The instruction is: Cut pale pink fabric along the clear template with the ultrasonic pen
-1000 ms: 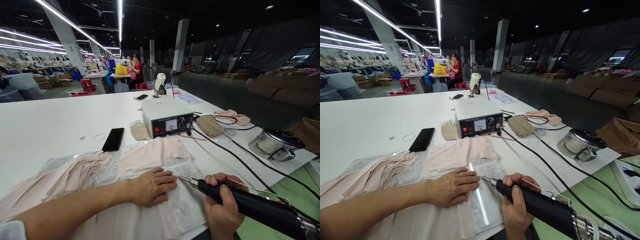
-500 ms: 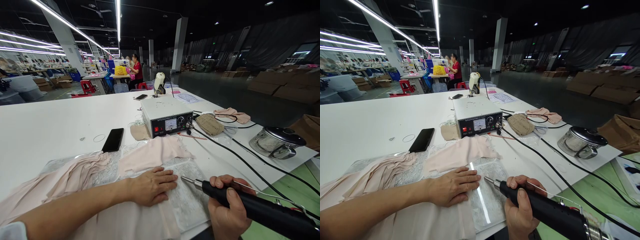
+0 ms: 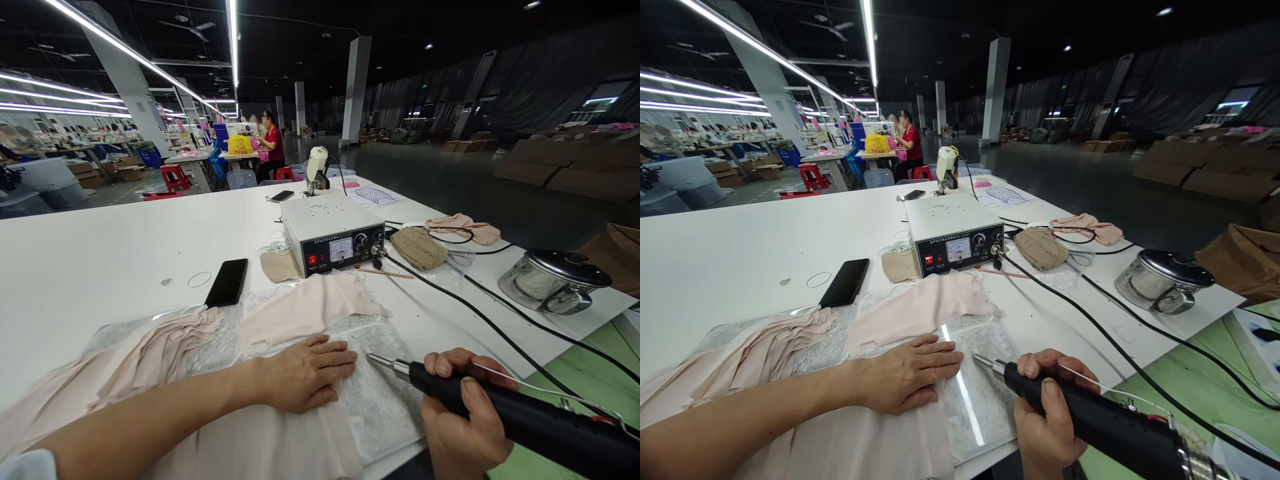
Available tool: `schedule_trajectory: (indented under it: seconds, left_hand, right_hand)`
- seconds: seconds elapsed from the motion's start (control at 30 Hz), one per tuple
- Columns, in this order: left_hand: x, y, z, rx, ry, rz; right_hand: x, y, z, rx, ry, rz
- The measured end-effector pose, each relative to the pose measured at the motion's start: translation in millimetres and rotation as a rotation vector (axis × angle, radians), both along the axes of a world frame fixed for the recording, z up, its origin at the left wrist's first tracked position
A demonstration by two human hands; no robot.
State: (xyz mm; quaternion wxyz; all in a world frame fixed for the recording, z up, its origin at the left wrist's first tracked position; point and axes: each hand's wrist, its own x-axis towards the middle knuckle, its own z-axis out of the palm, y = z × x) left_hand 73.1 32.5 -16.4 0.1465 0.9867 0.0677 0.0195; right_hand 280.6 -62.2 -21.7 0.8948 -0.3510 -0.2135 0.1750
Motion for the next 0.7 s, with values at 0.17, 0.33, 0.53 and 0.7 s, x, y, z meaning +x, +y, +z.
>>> schedule_trajectory:
  seconds: [0.17, 0.33, 0.53, 0.7]
  left_hand:
    - [0.3, 0.3, -1.1, 0.007, 0.01, -0.004]
    - [0.5, 0.7, -2.0, 0.01, -0.006, -0.013]
    - [0.1, 1.0, -2.7, 0.003, -0.036, -0.026]
    - [-0.2, 1.1, -3.9, 0.006, -0.018, -0.023]
  right_hand:
    - [-2.0, -0.5, 1.2, -0.004, 0.003, 0.005]
    - [-4.0, 0.4, 1.7, -0.006, -0.005, 0.023]
    - [-1.7, 3.3, 1.0, -0.012, -0.023, 0.007]
    - [0.6, 3.0, 0.7, -0.011, -0.012, -0.011]
